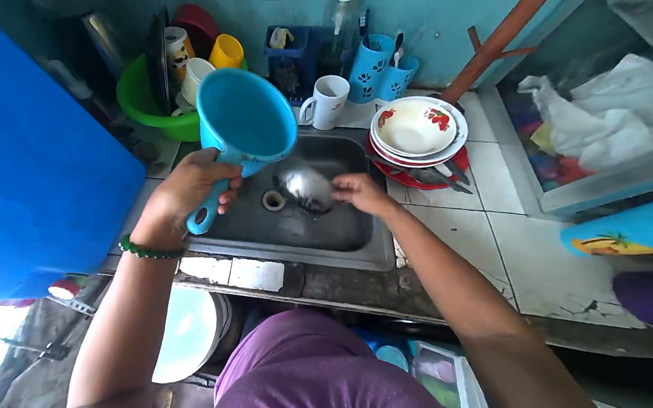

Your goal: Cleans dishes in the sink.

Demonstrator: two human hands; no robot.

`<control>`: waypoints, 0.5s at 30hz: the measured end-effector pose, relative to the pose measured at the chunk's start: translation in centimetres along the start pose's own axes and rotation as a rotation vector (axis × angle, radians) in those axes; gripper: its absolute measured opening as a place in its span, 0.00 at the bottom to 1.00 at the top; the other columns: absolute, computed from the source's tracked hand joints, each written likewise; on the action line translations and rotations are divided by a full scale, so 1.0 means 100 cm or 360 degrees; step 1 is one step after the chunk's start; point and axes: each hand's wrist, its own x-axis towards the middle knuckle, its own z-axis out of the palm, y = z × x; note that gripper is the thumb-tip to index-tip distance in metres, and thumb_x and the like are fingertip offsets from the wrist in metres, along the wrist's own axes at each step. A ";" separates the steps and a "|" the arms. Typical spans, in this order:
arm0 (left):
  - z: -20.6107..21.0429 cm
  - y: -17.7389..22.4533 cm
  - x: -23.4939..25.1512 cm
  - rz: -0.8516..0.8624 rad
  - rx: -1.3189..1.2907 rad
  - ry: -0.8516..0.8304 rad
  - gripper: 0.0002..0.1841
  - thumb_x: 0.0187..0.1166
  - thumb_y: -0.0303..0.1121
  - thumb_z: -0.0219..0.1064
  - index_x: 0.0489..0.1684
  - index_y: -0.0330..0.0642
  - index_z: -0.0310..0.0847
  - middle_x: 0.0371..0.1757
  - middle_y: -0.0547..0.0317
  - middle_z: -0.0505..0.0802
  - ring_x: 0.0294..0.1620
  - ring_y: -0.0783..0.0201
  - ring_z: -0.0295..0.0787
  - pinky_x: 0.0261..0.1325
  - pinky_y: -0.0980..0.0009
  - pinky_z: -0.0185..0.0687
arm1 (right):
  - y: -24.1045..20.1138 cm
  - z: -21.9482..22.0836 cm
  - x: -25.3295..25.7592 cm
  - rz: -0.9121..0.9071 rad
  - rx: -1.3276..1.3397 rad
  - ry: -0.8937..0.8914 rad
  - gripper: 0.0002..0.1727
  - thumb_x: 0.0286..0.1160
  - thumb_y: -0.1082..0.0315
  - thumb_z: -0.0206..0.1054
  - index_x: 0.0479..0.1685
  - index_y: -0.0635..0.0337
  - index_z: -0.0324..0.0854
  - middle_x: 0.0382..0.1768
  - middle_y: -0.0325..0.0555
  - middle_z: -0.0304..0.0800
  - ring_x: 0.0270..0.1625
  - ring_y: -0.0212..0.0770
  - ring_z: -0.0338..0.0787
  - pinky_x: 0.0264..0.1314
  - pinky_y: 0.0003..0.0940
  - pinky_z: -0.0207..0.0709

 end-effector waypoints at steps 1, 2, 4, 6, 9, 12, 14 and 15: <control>-0.002 0.002 -0.003 0.0023 0.0014 0.0017 0.06 0.89 0.25 0.48 0.45 0.43 0.70 0.23 0.65 0.79 0.11 0.78 0.71 0.13 0.84 0.73 | 0.003 0.000 0.005 -0.0009 0.0231 0.0171 0.11 0.76 0.82 0.65 0.54 0.76 0.81 0.43 0.49 0.90 0.45 0.31 0.88 0.56 0.31 0.82; -0.003 0.003 -0.005 0.0041 0.0027 0.0034 0.06 0.89 0.25 0.48 0.45 0.43 0.70 0.23 0.65 0.79 0.11 0.77 0.72 0.13 0.84 0.73 | 0.008 0.000 0.009 -0.0027 0.0475 0.0321 0.11 0.74 0.82 0.64 0.53 0.73 0.81 0.39 0.41 0.90 0.42 0.24 0.87 0.52 0.25 0.83; -0.009 0.004 -0.010 0.0070 0.0042 0.0057 0.07 0.89 0.25 0.48 0.45 0.43 0.71 0.23 0.65 0.79 0.12 0.77 0.72 0.13 0.84 0.73 | 0.012 0.003 0.012 -0.0017 0.0853 0.0570 0.08 0.75 0.82 0.62 0.48 0.65 0.81 0.34 0.34 0.88 0.38 0.23 0.87 0.48 0.24 0.84; -0.013 0.003 -0.014 0.0072 0.0032 0.0084 0.07 0.89 0.25 0.47 0.45 0.43 0.71 0.23 0.65 0.79 0.12 0.78 0.72 0.13 0.84 0.73 | 0.010 0.005 0.008 0.0027 0.1076 0.0768 0.08 0.79 0.81 0.59 0.46 0.61 0.80 0.35 0.32 0.87 0.39 0.24 0.87 0.49 0.24 0.83; -0.016 0.002 -0.017 0.0059 0.0017 0.0111 0.07 0.89 0.25 0.46 0.44 0.44 0.70 0.22 0.65 0.79 0.11 0.78 0.72 0.13 0.84 0.73 | 0.004 0.007 0.001 0.0087 0.1377 0.0950 0.09 0.85 0.79 0.55 0.45 0.56 0.77 0.35 0.31 0.85 0.40 0.24 0.87 0.52 0.23 0.83; -0.015 -0.001 -0.019 0.0056 0.0014 0.0120 0.08 0.89 0.25 0.46 0.42 0.44 0.70 0.21 0.66 0.79 0.11 0.79 0.71 0.13 0.85 0.72 | 0.001 0.005 -0.004 -0.0002 0.1492 0.0950 0.10 0.86 0.79 0.53 0.47 0.55 0.76 0.37 0.31 0.86 0.43 0.25 0.87 0.55 0.25 0.83; -0.016 -0.002 -0.018 0.0056 0.0030 0.0117 0.07 0.88 0.24 0.47 0.43 0.44 0.70 0.21 0.66 0.79 0.11 0.78 0.72 0.13 0.85 0.72 | 0.001 0.002 -0.010 -0.0162 0.1265 0.0832 0.11 0.82 0.81 0.54 0.44 0.55 0.77 0.36 0.29 0.88 0.42 0.23 0.89 0.54 0.24 0.84; -0.016 -0.003 -0.018 0.0056 0.0040 0.0120 0.07 0.88 0.24 0.47 0.43 0.44 0.70 0.21 0.66 0.79 0.11 0.78 0.72 0.13 0.84 0.73 | 0.002 0.001 -0.013 -0.0244 0.1025 0.0746 0.10 0.78 0.81 0.57 0.44 0.57 0.78 0.35 0.28 0.89 0.41 0.22 0.88 0.53 0.23 0.84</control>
